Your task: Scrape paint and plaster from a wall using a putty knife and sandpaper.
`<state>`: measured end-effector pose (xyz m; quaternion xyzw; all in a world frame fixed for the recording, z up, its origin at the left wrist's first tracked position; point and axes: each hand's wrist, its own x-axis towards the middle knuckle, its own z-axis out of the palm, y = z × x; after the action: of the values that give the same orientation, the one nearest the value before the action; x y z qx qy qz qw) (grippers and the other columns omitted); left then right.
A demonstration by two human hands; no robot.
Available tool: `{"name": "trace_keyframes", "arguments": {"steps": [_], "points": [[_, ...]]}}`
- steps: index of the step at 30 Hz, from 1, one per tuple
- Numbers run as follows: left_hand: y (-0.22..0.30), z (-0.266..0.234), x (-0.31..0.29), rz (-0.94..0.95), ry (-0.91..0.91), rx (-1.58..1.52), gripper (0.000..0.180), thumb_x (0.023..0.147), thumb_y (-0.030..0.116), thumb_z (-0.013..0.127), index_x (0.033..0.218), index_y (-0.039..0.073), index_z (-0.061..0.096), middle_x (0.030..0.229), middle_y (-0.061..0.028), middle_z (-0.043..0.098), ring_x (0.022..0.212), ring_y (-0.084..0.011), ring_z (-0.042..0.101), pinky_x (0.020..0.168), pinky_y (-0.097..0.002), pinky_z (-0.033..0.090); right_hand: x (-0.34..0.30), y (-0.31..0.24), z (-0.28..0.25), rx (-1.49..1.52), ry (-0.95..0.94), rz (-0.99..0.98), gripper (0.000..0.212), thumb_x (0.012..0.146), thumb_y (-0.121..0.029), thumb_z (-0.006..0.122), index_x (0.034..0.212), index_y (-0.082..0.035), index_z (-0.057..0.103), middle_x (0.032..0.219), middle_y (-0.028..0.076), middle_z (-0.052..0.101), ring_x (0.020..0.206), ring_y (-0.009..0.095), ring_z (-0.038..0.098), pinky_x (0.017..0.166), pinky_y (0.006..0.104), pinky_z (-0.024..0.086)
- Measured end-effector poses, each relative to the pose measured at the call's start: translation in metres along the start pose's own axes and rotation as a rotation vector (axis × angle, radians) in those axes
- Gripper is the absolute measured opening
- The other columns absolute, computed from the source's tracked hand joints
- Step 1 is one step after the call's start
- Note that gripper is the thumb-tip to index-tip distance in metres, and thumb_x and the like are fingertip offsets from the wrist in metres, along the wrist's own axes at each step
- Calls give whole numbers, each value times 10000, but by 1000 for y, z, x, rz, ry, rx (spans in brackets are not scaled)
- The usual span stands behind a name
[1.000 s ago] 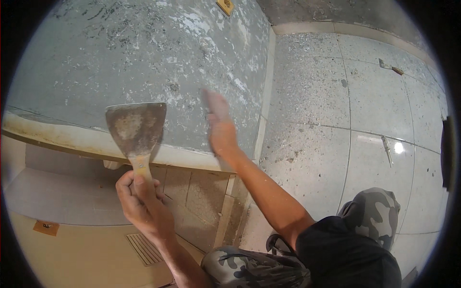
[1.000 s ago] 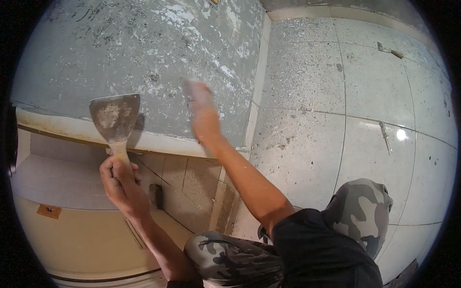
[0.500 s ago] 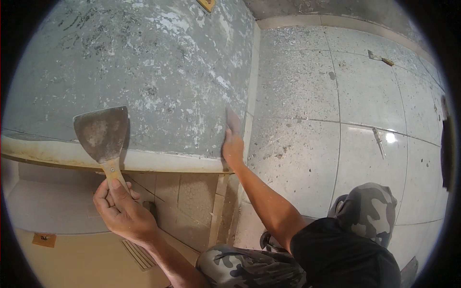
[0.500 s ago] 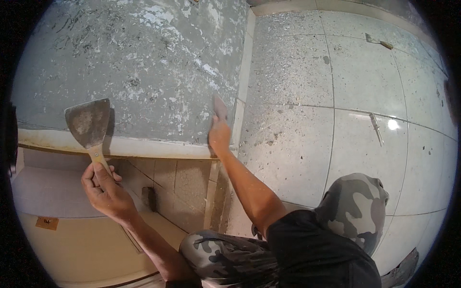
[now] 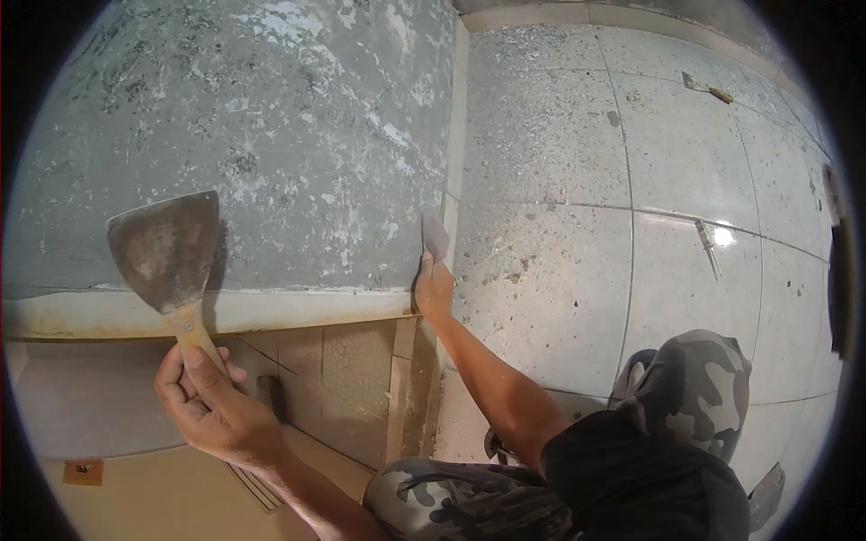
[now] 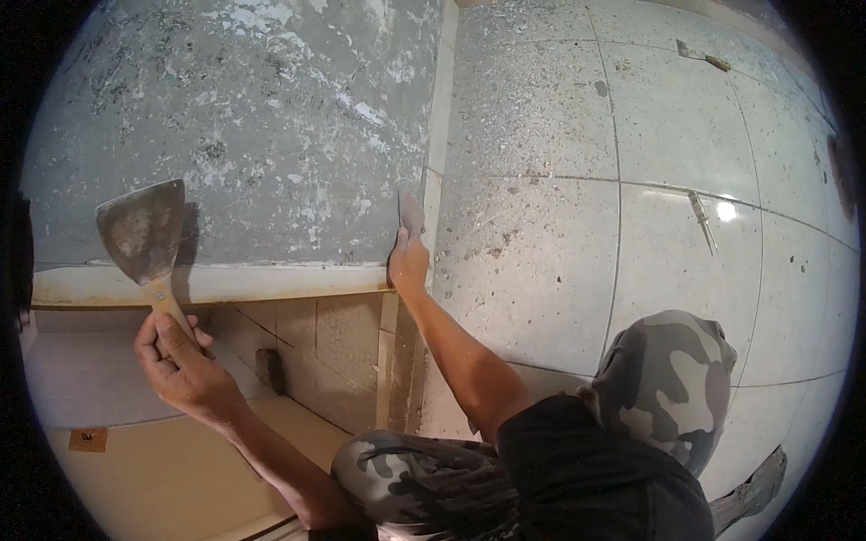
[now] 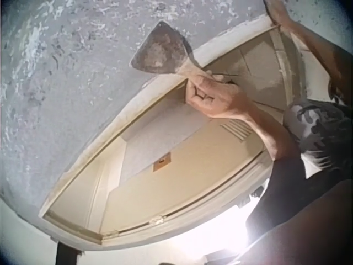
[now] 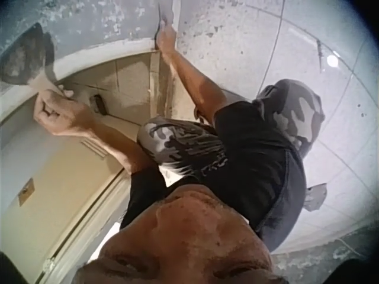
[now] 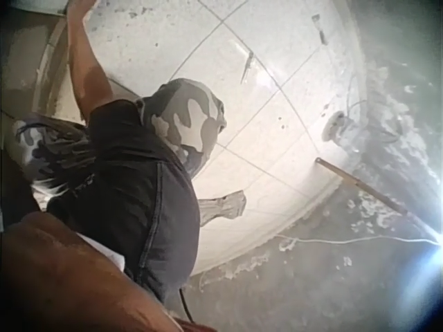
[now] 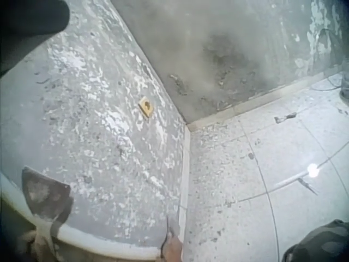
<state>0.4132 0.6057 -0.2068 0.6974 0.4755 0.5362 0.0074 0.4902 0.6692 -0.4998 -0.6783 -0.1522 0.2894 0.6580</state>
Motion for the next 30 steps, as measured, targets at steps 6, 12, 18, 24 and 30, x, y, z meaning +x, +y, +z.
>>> {"name": "trace_keyframes", "arguments": {"steps": [6, 12, 18, 24, 30], "points": [[3, -15, 11, -63, 91, 74, 244, 985, 226, 544, 1075, 2, 574, 778, -58, 619, 617, -67, 485, 503, -179, 341, -43, -154, 31, 392, 54, -644, 402, 1010, -222, 339, 1303, 7, 491, 1262, 213, 570, 1067, 402, 561, 897, 451, 440], [-3, -6, -1, -88, -57, -19, 258, 985, 241, 547, 1092, 8, 574, 781, -47, 618, 613, -59, 480, 502, -169, 339, 26, -24, 5, 183, 12, -103, 397, 1014, -236, 346, 1267, 22, 511, 1177, 234, 621, 1054, 408, 600, 860, 423, 470], [3, -17, 10, -123, 8, 39, 248, 989, 229, 535, 1090, 5, 572, 791, -48, 618, 635, -63, 501, 505, -170, 352, -14, -145, 22, 438, -95, -462, 420, 981, -305, 414, 1037, 58, 617, 948, 323, 621, 909, 465, 607, 785, 486, 448], [-3, -1, -7, -136, -105, -12, 250, 992, 236, 528, 1077, 5, 572, 794, -47, 615, 654, -66, 525, 514, -162, 357, 33, 21, 12, 121, 0, 74, 449, 981, -333, 420, 1075, 66, 604, 965, 332, 615, 912, 468, 603, 789, 465, 452], [-1, -14, 11, -135, -109, 34, 252, 991, 229, 526, 1086, -2, 557, 831, -57, 603, 714, -90, 563, 536, -173, 408, -3, -65, 33, 142, -109, -181, 504, 995, -358, 376, 924, 73, 629, 794, 314, 626, 782, 474, 612, 721, 516, 428]]}}
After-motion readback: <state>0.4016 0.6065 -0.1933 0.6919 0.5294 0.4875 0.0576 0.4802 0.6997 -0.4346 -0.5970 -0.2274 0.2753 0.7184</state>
